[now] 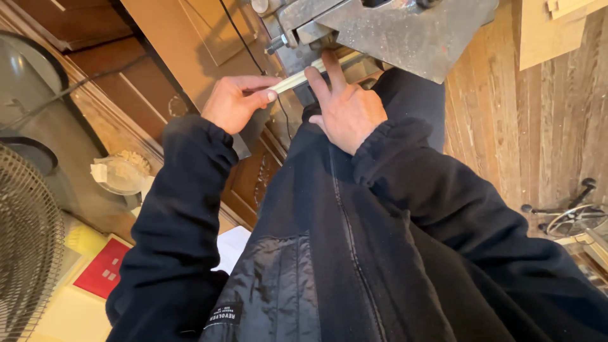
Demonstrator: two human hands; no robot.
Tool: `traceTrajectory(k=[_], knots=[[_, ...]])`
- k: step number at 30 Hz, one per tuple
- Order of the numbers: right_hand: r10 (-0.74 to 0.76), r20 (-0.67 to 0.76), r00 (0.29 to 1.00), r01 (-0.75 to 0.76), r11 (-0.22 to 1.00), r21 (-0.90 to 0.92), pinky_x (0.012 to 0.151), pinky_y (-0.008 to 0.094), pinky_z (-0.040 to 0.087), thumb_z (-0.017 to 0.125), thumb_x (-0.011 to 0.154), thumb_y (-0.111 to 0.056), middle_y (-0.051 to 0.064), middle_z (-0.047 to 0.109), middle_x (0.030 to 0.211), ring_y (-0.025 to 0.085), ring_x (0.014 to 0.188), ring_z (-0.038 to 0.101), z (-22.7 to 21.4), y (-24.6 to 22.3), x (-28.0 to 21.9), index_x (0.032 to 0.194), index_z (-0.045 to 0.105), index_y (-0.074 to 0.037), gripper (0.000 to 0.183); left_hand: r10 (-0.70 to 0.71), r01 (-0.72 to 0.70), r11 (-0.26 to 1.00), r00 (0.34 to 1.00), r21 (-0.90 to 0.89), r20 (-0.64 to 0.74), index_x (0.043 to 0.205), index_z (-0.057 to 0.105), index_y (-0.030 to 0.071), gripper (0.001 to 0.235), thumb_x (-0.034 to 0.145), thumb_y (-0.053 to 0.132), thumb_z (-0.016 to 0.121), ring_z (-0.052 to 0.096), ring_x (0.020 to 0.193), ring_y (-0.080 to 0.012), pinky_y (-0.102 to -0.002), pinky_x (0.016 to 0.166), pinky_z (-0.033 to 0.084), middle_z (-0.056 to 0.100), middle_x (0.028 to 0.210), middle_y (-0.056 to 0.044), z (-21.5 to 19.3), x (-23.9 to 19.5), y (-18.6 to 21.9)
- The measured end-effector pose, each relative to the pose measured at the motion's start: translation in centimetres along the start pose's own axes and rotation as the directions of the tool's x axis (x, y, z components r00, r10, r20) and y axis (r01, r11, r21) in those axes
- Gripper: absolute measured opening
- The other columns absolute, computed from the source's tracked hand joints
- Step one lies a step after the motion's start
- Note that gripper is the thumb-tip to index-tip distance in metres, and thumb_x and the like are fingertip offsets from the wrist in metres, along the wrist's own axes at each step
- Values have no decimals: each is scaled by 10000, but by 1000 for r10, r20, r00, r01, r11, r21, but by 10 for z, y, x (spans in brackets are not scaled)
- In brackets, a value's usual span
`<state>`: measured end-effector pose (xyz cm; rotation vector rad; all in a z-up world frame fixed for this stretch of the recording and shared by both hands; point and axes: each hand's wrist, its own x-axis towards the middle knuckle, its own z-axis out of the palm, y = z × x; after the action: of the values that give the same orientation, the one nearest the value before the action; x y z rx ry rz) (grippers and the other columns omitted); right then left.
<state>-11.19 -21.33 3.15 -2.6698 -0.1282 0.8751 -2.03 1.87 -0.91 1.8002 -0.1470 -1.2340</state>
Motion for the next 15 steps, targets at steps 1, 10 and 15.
traceTrajectory(k=[1, 10, 15], knots=[[1, 1, 1000, -1, 1000, -2, 634, 449, 584, 775, 859, -462, 245, 326, 1536, 387, 818, 711, 0, 0, -1, 1539, 359, -89, 880, 1, -1, 1000, 1000, -1, 1, 1257, 746, 76, 322, 958, 172, 678, 591, 775, -68, -260, 727, 506, 728, 861, -9, 1, 0, 0], [10, -5, 1000, -10, 1000, 17, 652, 457, 587, 779, 861, -450, 236, 332, 1542, 377, 840, 715, 2, 2, -3, 1542, 365, -106, 869, 16, -17, 1000, 998, -8, -57, 1237, 754, 76, 298, 962, 170, 687, 611, 780, -60, -250, 721, 509, 733, 856, -5, 4, 2, -8], [6, -11, 1000, -6, 1000, 20, 646, 457, 587, 778, 859, -460, 241, 333, 1535, 374, 840, 716, 2, 1, -2, 1540, 363, -105, 873, 6, -2, 982, 1000, -188, 26, 1259, 723, 30, 294, 991, 149, 697, 603, 825, -52, -226, 772, 514, 721, 930, 17, -1, 0, -28]])
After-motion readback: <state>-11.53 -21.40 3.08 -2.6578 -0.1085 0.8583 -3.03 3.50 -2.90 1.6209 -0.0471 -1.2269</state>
